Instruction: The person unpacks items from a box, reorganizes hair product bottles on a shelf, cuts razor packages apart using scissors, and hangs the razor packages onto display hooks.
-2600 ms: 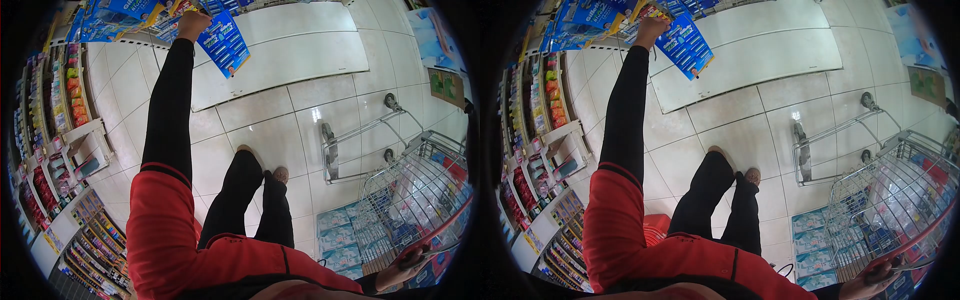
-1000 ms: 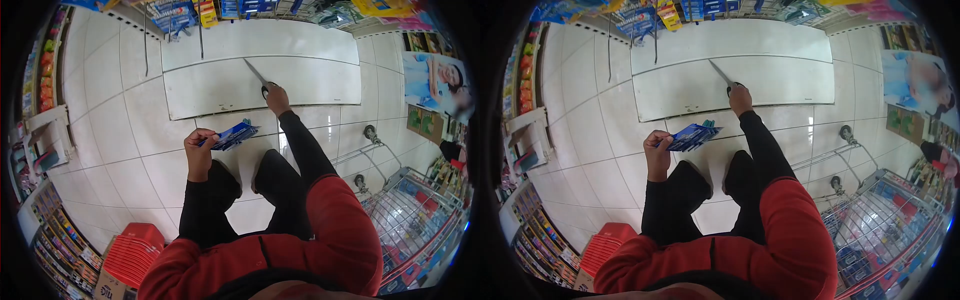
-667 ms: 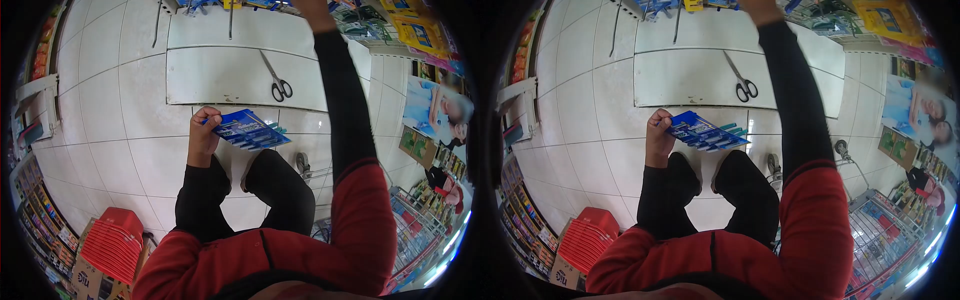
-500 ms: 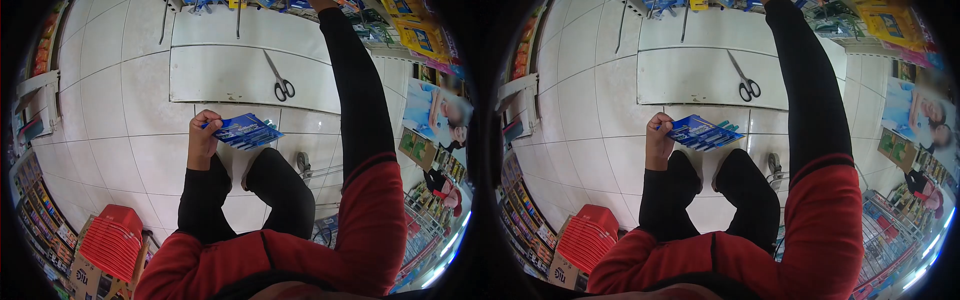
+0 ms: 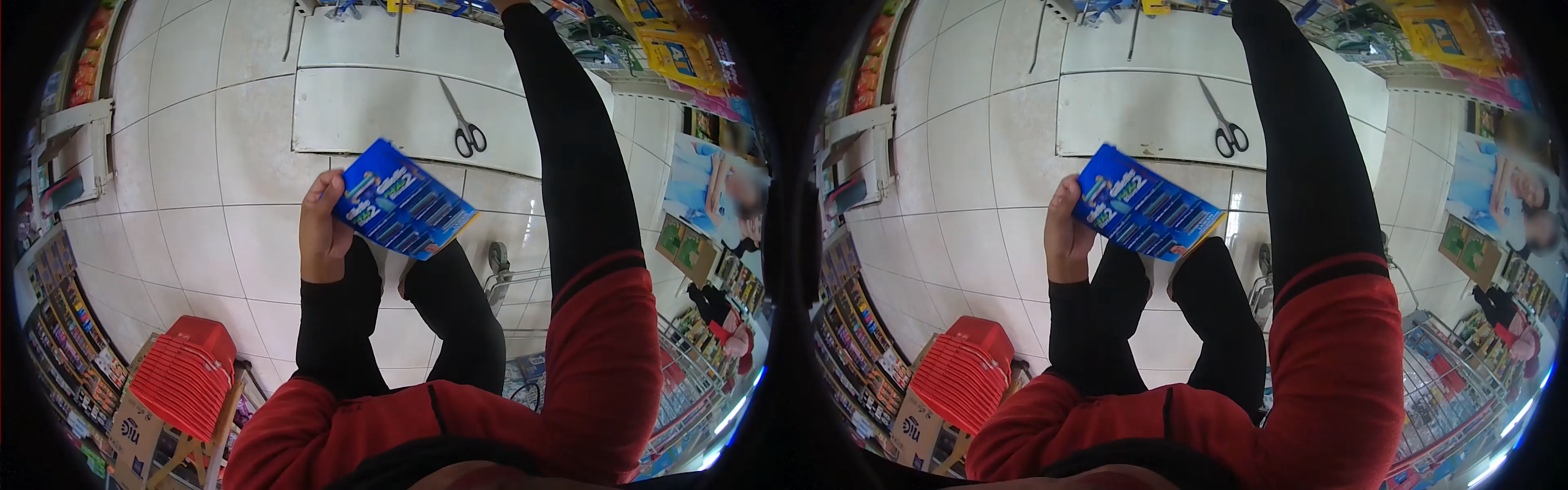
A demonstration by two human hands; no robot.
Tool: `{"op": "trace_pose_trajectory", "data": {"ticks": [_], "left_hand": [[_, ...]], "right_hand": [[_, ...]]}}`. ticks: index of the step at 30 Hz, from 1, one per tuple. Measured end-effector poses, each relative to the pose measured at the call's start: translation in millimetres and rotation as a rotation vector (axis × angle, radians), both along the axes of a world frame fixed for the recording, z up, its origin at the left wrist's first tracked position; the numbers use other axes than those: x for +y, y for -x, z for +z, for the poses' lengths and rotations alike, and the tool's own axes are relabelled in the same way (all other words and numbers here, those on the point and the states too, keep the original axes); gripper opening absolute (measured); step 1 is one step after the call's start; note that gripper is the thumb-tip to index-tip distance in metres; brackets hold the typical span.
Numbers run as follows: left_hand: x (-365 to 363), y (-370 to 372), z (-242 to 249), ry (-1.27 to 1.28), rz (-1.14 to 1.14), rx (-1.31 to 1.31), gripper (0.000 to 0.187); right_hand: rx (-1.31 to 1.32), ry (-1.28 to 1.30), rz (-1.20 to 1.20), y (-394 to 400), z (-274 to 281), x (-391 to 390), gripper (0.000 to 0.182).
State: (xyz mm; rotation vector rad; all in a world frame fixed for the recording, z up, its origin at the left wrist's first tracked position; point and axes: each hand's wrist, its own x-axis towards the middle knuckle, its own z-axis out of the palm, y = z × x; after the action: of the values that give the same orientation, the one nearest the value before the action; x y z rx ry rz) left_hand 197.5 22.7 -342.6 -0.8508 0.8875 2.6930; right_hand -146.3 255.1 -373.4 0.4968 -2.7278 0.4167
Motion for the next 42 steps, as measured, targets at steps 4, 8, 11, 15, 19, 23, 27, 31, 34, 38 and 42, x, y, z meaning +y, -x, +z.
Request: {"op": "trace_pose_trajectory", "data": {"ticks": [4,8,11,15,19,23,27,31,34,38,42], "left_hand": [[5,36,25,-0.052,-0.044,0.043,0.018],[9,57,39,-0.07,-0.038,0.052,0.018],[8,64,42,-0.07,-0.034,0.034,0.016],[7,63,47,-0.076,-0.03,0.056,0.016],[5,58,48,0.05,-0.011,0.018,0.016],[0,59,48,0.133,-0.072,0.023,0.015],[-1,68,52,0.212,-0.105,0.037,0.017],[5,77,59,0.261,-0.093,0.074,0.019],[-1,85,56,0.298,-0.087,0.093,0.018],[-14,102,82,0.458,-0.201,0.245,0.018],[-12,124,95,0.586,-0.341,0.275,0.017]], "right_hand": [[-0.316,-0.154,-0.035,-9,20,-1,0.042],[-0.245,-0.312,0.265,-49,55,7,0.046],[-0.601,-0.121,0.254,-78,88,2,0.046],[-0.357,-0.142,0.308,-75,42,12,0.036],[-0.218,-0.095,0.28,-102,53,10,0.034],[-0.163,0.119,0.32,-113,59,16,0.034],[-0.364,0.234,0.12,-116,58,11,0.03],[-0.038,0.409,0.196,-105,15,6,0.025],[-0.112,0.454,0.137,-111,23,2,0.014],[0.167,0.289,0.178,-130,49,1,0.019],[0.087,0.339,0.173,-137,51,-8,0.019]]}}
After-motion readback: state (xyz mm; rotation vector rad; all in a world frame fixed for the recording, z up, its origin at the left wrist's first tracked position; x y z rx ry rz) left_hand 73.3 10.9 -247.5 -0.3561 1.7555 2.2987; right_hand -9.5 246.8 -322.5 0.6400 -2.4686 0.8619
